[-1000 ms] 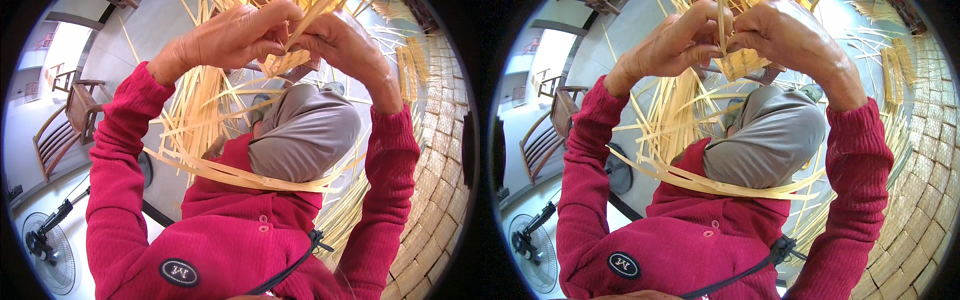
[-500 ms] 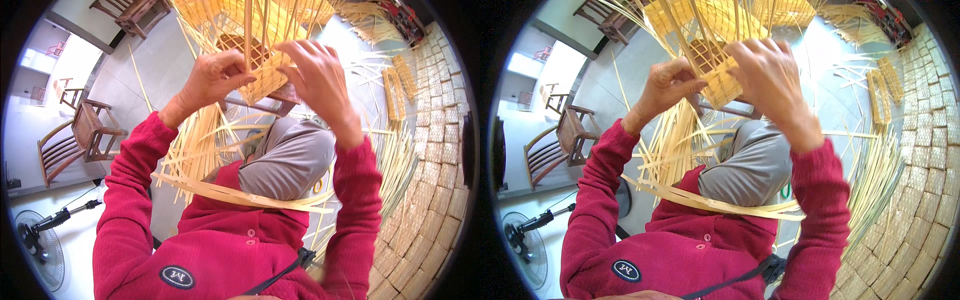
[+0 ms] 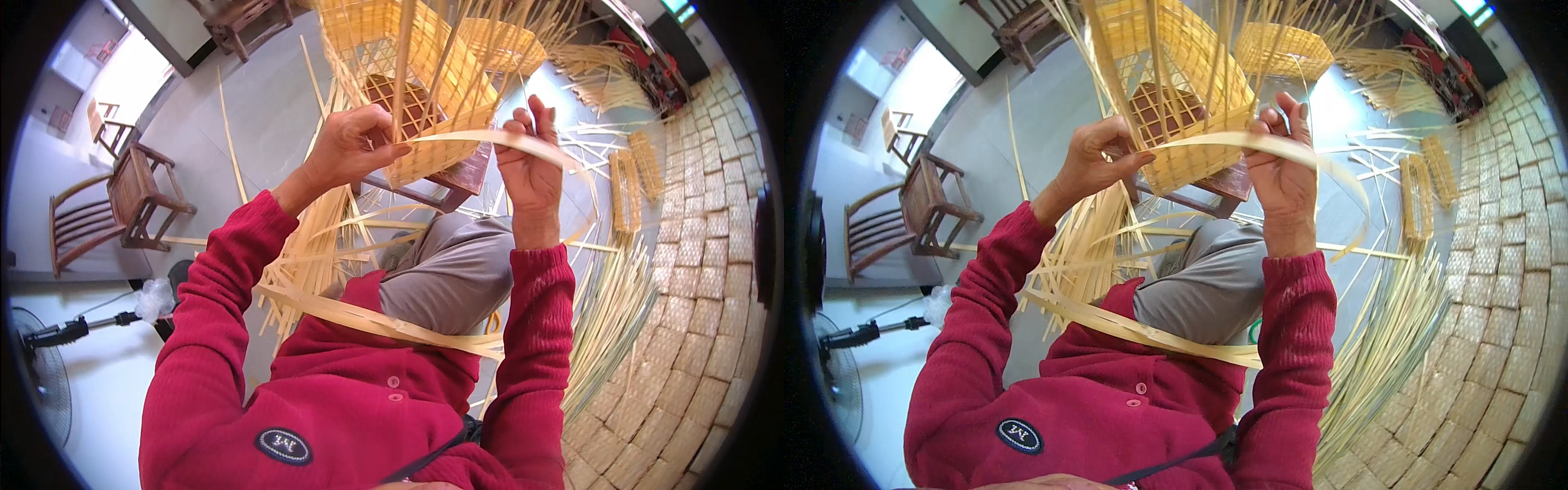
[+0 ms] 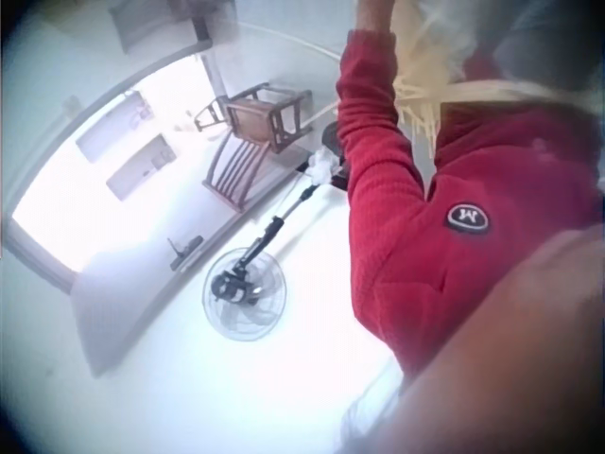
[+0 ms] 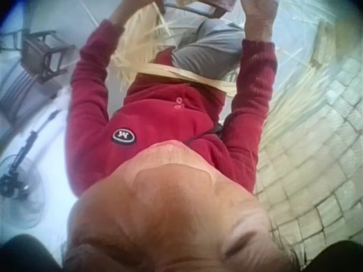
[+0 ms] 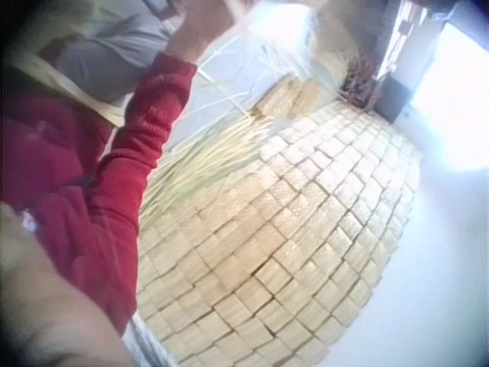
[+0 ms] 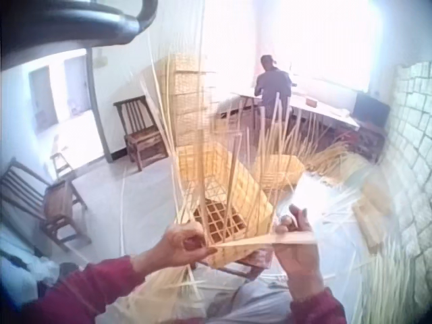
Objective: The person weaves a basket by hand, interlacing thin bamboo strips through a pre-formed frame. They repeatedly pull strips through the structure, adjust tension, and rotate the basket to continue the pattern.
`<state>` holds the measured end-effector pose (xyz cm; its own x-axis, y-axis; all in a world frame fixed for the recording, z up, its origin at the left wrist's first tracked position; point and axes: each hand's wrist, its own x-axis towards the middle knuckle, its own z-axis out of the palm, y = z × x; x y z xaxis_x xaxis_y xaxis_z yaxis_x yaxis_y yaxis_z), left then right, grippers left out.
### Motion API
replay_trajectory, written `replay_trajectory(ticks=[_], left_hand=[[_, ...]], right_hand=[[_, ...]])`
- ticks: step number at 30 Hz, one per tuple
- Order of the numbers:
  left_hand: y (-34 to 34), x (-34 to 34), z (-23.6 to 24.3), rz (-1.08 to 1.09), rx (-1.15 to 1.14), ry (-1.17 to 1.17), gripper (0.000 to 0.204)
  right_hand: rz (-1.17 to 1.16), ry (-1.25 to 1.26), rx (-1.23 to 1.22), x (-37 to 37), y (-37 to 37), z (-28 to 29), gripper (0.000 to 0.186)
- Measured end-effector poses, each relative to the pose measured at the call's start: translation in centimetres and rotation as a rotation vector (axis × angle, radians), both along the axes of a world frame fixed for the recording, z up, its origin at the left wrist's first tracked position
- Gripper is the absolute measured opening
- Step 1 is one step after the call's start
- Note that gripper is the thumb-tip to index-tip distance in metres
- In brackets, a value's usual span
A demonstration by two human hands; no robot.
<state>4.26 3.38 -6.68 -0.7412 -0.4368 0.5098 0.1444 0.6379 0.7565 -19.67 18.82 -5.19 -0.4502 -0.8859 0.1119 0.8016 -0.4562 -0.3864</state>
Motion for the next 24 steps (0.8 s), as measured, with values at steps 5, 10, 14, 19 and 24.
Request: replay_trajectory(ticks=[5,10,14,19,24], left_hand=[[-0.6,0.4,-1.0,-0.044,0.038,0.088,0.021],[-0.7,0.1,-1.7,-0.084,0.140,0.132,0.023],[-1.2,-0.4,-2.2,-0.105,0.113,0.164,0.022],[-1.1,-0.5,-2.3,-0.093,0.095,0.140,0.021],[-0.7,-0.2,-1.9,-0.114,0.109,0.082,0.015]], right_hand=[[0.087,0.828,0.226,4.6,-0.6,4.1,0.028],[0.229,1.038,0.321,7.2,-0.5,6.0,0.041],[0.134,1.143,0.246,7.7,-1.1,5.8,0.032],[0.034,1.190,0.262,7.6,-1.0,5.2,0.028],[-0.261,1.072,0.383,8.1,-1.7,3.8,0.025]])
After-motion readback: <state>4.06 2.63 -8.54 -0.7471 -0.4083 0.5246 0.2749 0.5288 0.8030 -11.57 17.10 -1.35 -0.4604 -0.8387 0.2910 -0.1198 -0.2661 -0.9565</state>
